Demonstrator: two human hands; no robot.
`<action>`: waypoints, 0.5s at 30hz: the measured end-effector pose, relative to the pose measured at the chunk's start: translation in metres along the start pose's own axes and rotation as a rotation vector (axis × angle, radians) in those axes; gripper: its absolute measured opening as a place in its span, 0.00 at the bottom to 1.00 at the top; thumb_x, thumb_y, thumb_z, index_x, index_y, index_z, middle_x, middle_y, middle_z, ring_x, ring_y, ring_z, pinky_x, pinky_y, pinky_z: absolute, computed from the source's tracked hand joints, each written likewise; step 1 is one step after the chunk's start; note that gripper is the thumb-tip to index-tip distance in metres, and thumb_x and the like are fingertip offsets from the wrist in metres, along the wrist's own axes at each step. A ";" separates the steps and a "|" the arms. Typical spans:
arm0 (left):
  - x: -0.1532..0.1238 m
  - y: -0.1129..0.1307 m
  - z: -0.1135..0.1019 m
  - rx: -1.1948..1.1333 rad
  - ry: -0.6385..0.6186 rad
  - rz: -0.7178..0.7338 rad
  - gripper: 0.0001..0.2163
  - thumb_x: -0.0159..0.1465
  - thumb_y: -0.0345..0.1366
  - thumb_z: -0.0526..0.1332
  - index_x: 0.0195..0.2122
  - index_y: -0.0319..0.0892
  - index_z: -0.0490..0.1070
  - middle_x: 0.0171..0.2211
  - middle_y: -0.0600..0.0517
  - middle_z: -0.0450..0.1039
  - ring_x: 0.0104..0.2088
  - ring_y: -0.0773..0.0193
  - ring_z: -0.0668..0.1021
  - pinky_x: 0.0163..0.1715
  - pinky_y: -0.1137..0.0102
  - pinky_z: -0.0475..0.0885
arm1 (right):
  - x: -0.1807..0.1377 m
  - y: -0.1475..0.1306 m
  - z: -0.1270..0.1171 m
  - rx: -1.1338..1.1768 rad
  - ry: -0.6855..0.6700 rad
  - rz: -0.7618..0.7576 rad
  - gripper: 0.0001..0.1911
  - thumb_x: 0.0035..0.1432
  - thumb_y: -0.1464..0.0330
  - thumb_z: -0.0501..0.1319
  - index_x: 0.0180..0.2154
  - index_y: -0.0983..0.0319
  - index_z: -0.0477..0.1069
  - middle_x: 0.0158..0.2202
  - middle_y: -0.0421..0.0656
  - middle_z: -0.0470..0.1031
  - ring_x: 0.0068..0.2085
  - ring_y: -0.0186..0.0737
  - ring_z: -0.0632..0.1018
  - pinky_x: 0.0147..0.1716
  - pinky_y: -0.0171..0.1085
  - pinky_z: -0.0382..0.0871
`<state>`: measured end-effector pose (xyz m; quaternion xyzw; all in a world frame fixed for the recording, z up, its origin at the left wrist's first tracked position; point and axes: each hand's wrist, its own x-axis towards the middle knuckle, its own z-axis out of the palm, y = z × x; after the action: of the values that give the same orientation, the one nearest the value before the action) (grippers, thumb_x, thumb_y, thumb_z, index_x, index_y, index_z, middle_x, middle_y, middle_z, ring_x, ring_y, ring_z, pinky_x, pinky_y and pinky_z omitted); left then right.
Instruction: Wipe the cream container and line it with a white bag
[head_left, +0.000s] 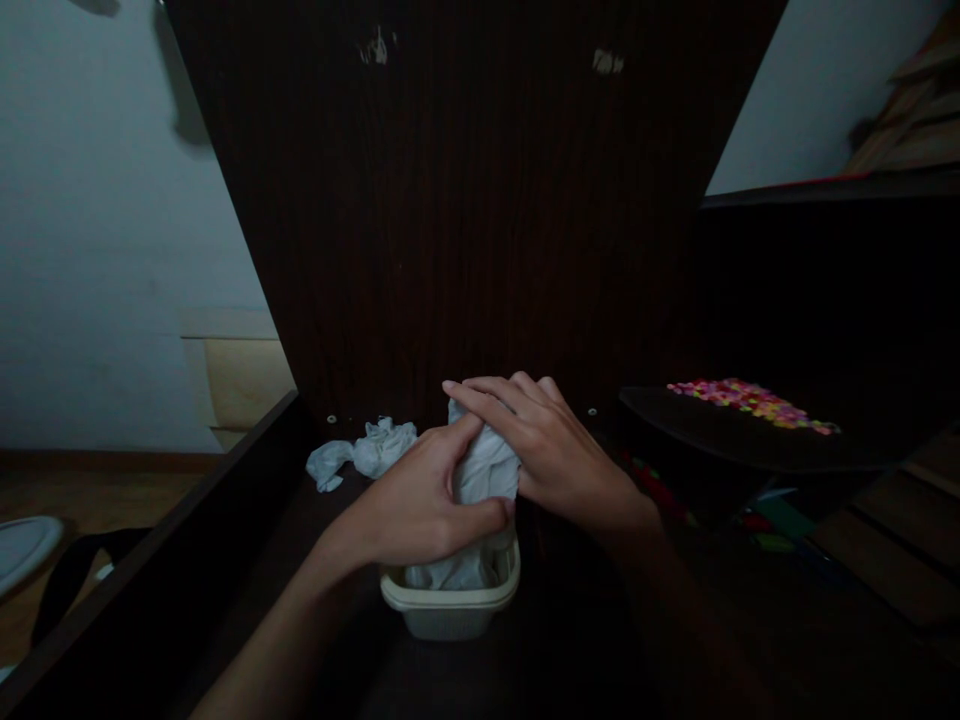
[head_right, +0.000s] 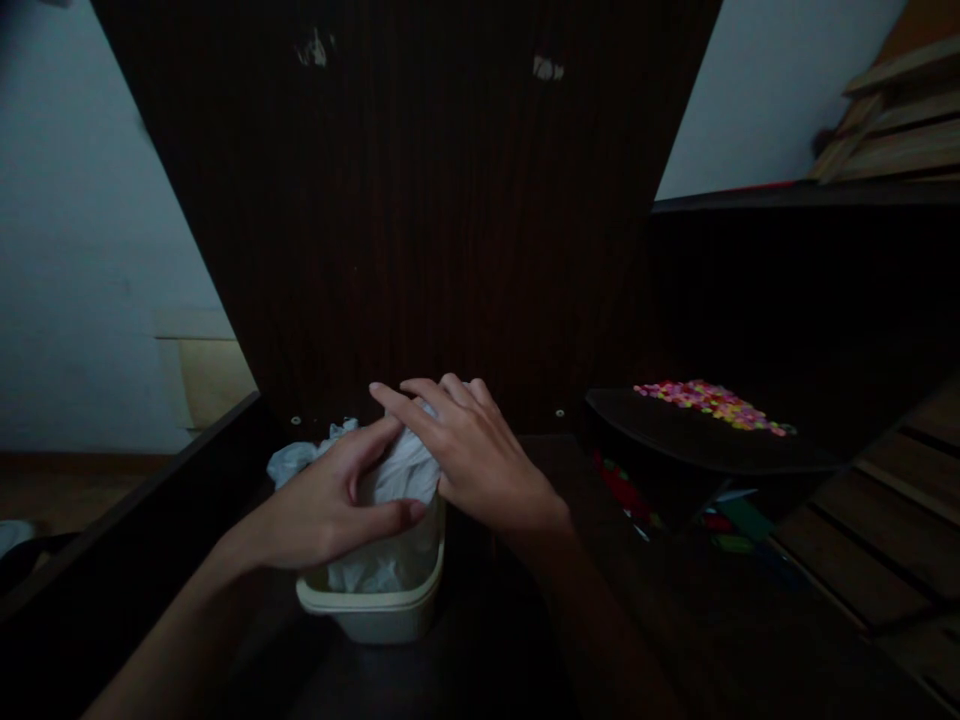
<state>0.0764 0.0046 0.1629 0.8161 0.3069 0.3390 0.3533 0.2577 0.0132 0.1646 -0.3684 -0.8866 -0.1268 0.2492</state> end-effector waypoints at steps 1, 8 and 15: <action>0.000 0.001 0.001 0.083 -0.007 0.003 0.23 0.58 0.35 0.66 0.54 0.40 0.67 0.52 0.45 0.75 0.52 0.49 0.77 0.55 0.56 0.72 | 0.000 0.000 0.000 -0.002 -0.002 0.021 0.44 0.52 0.83 0.53 0.69 0.56 0.54 0.61 0.48 0.69 0.54 0.49 0.69 0.53 0.50 0.62; 0.001 -0.004 0.008 0.365 0.195 0.154 0.26 0.56 0.26 0.64 0.56 0.42 0.62 0.53 0.46 0.66 0.54 0.54 0.72 0.55 0.61 0.70 | 0.000 0.004 -0.005 -0.013 -0.041 0.125 0.34 0.56 0.81 0.55 0.65 0.63 0.62 0.47 0.47 0.77 0.45 0.47 0.71 0.47 0.45 0.60; 0.004 -0.009 0.002 0.377 0.204 -0.050 0.18 0.56 0.29 0.60 0.49 0.42 0.68 0.42 0.49 0.74 0.38 0.58 0.77 0.39 0.66 0.71 | -0.005 0.012 -0.010 -0.132 0.017 0.154 0.10 0.52 0.80 0.59 0.29 0.63 0.76 0.39 0.49 0.74 0.44 0.50 0.70 0.41 0.46 0.62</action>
<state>0.0781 0.0117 0.1557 0.8212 0.4194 0.3477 0.1697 0.2721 0.0146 0.1709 -0.4499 -0.8433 -0.1685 0.2410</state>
